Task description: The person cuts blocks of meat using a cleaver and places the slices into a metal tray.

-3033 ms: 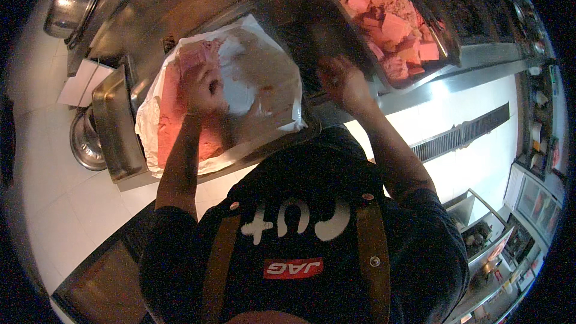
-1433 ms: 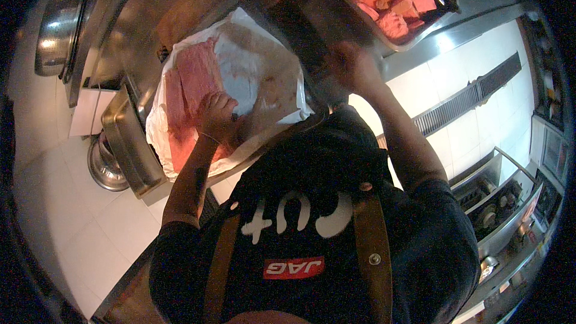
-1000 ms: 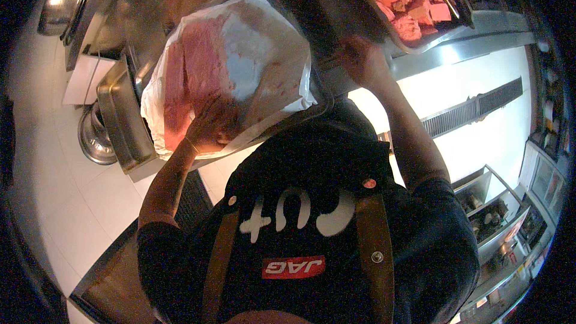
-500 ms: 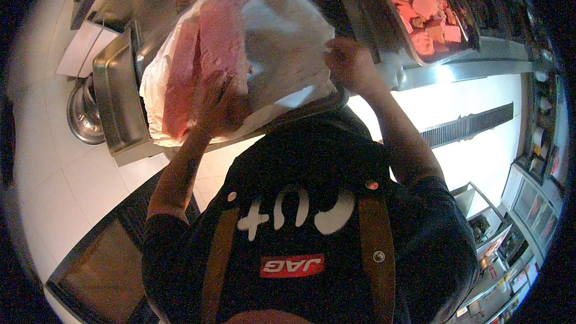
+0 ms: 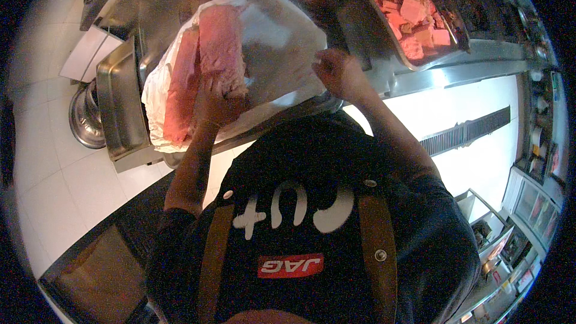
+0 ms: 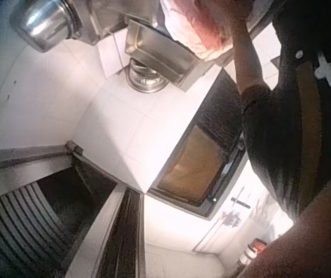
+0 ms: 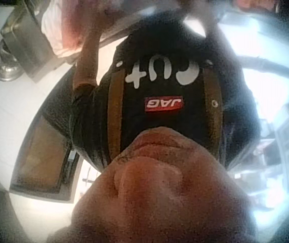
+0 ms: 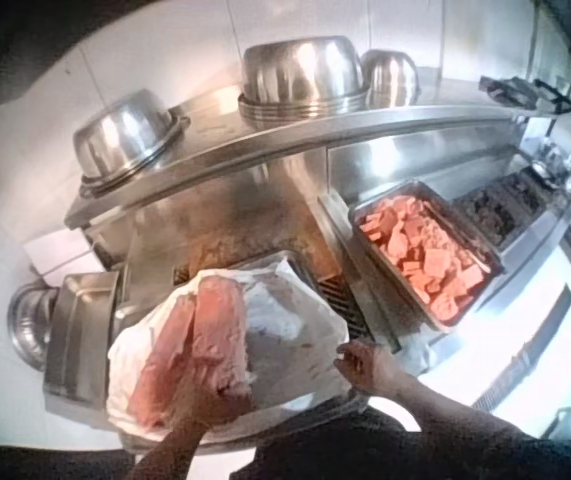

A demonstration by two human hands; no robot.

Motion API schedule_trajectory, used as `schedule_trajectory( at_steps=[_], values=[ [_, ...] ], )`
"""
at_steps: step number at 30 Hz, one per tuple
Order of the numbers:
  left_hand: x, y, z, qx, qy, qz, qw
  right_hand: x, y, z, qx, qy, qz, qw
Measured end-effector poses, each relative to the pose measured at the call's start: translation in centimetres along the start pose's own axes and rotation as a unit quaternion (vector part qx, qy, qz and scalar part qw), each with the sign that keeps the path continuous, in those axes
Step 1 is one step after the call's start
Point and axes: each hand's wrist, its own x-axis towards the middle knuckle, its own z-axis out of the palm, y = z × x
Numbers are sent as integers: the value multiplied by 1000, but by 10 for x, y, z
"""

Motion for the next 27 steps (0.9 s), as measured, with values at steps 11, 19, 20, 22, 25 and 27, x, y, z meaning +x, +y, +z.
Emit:
schedule_trajectory(
  at_steps=[11, 19, 20, 22, 25, 27],
  values=[
    [57, -45, 45, -15, 146, -84, 986, -4, -1, -26, 0, -9, 10, 1000],
    [83, -41, -15, -255, -79, -186, 946, 2, 14, -35, -21, -35, -13, 999],
    [83, -39, -25, -212, -132, -179, 952, 4, 18, -33, -13, -38, -17, 999],
    [72, -42, -28, -324, -97, -196, 920, 10, 24, -30, 1, -41, -23, 999],
    [26, -73, -8, -214, 77, -140, 964, 20, 19, -34, 15, -52, -33, 998],
    [-8, -73, 6, -251, 159, -172, 939, 25, 28, -37, 15, -41, -59, 997]
  ],
)
